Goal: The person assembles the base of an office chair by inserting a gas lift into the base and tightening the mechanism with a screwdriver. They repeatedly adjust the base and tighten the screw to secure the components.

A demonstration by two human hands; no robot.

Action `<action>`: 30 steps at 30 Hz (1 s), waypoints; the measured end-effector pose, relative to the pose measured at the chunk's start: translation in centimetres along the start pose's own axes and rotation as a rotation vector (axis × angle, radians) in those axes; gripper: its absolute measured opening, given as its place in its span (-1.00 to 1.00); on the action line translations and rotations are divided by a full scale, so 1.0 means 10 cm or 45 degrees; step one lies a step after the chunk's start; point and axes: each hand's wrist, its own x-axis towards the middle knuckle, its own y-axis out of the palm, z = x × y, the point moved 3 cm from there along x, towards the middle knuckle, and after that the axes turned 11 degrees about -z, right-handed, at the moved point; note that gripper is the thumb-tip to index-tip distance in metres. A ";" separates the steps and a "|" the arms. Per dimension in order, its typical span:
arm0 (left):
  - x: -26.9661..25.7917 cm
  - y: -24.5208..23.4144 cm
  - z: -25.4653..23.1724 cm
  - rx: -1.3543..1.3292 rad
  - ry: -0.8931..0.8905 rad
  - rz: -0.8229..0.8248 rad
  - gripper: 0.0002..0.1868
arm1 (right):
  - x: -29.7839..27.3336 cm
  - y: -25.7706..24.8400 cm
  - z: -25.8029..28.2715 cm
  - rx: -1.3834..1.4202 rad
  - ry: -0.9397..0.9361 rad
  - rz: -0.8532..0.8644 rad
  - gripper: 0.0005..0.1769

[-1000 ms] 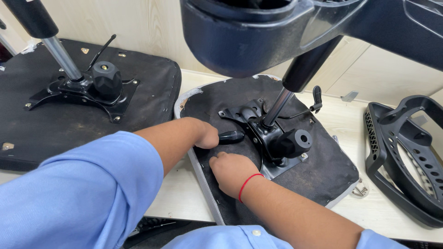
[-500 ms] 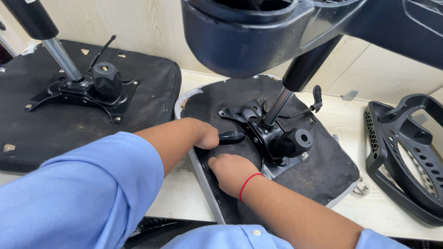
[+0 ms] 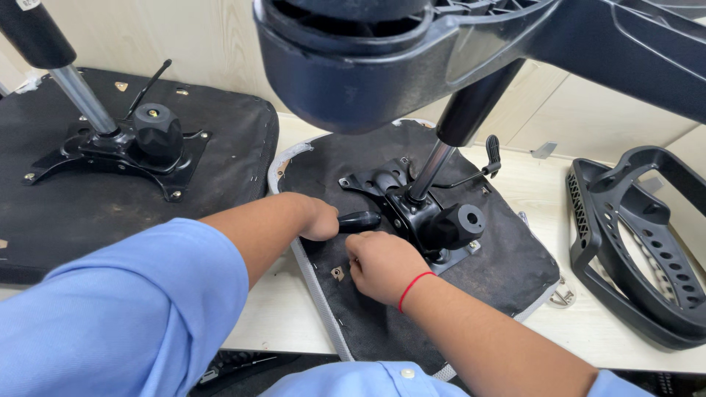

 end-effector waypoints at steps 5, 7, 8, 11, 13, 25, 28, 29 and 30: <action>-0.06 0.02 0.04 -0.142 -0.040 -0.007 -0.44 | -0.09 -0.20 -0.27 0.100 0.098 -0.257 -0.94; -0.12 0.01 0.08 -0.237 -0.077 -0.008 -0.49 | -0.14 -0.32 -0.42 0.200 0.194 -0.330 -0.93; -0.15 0.02 0.09 -0.307 -0.104 -0.003 -0.52 | -0.18 -0.36 -0.48 0.248 0.241 -0.360 -0.93; -0.23 0.03 0.11 -0.468 -0.169 -0.012 -0.57 | -0.33 -0.45 -0.57 0.422 0.278 -0.427 -0.92; -0.28 0.05 0.10 -0.567 -0.197 -0.039 -0.60 | -0.41 -0.52 -0.64 0.544 0.328 -0.458 -0.89; -0.10 0.32 -0.43 -1.210 0.000 -0.378 -0.75 | -0.78 -0.79 -1.83 1.044 0.613 -0.956 -0.97; -0.03 0.34 -0.62 -1.401 0.054 -0.396 -0.79 | -1.02 -0.79 -2.29 0.727 0.843 -1.067 -0.93; -0.02 0.32 -0.68 -1.445 0.083 -0.409 -0.80 | -1.14 -0.80 -2.45 0.592 0.943 -1.095 -0.89; -0.01 0.29 -0.73 -1.488 0.110 -0.418 -0.80 | -1.26 -0.81 -2.60 0.421 1.007 -1.057 -0.83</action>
